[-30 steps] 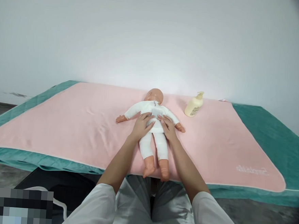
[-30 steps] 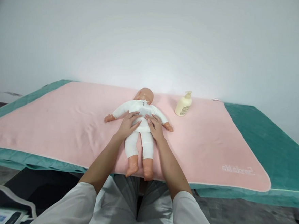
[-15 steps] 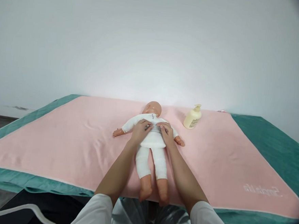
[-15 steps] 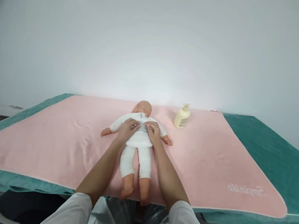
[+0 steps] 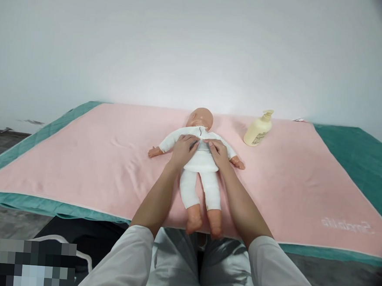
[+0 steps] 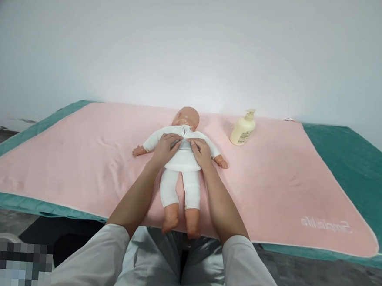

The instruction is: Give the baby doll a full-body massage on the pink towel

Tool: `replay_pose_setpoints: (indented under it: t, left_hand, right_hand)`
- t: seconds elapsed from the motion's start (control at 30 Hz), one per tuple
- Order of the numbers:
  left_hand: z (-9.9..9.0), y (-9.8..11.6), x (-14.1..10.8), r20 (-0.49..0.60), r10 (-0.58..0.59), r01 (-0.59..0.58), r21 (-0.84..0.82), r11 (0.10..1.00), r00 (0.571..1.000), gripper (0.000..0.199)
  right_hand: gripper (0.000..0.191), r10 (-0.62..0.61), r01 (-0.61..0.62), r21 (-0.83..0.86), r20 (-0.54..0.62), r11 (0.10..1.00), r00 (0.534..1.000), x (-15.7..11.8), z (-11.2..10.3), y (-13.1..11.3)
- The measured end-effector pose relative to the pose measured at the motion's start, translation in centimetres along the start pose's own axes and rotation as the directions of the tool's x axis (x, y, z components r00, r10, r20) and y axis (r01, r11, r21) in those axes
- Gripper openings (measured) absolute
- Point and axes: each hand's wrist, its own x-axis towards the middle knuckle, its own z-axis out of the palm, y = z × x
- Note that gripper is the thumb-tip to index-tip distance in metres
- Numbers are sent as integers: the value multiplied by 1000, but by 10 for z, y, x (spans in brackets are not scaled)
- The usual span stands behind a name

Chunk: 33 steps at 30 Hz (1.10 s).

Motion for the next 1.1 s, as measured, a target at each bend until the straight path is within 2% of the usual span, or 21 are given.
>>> replay_pose_setpoints:
  t: [0.2, 0.4, 0.63, 0.77, 0.9, 1.1]
  left_hand:
    - [-2, 0, 2, 37, -23, 25, -39, 999, 999, 25]
    - [0, -2, 4, 26, -13, 13, -33, 999, 1000, 25]
    - [0, -2, 1, -77, 76, -76, 4, 997, 994, 26]
    - [3, -5, 2, -113, 100, -99, 22, 995, 989, 27]
    - [4, -6, 3, -73, 60, -59, 26, 998, 995, 31]
    - [3, -2, 4, -3, 13, -12, 38, 999, 1000, 32]
  right_hand:
    - [33, 58, -58, 31, 7, 998, 998, 2, 0, 3]
    - [31, 67, -68, 43, 21, 997, 998, 2, 0, 7]
    - [28, -30, 31, 36, -24, 999, 999, -1, 0, 4]
    - [32, -84, 84, 1, -4, 996, 996, 1, -1, 3]
    - [38, -78, 79, -17, 49, 997, 996, 4, 0, 5]
    - [46, 6, -3, -46, 65, 999, 998, 7, 1, 6]
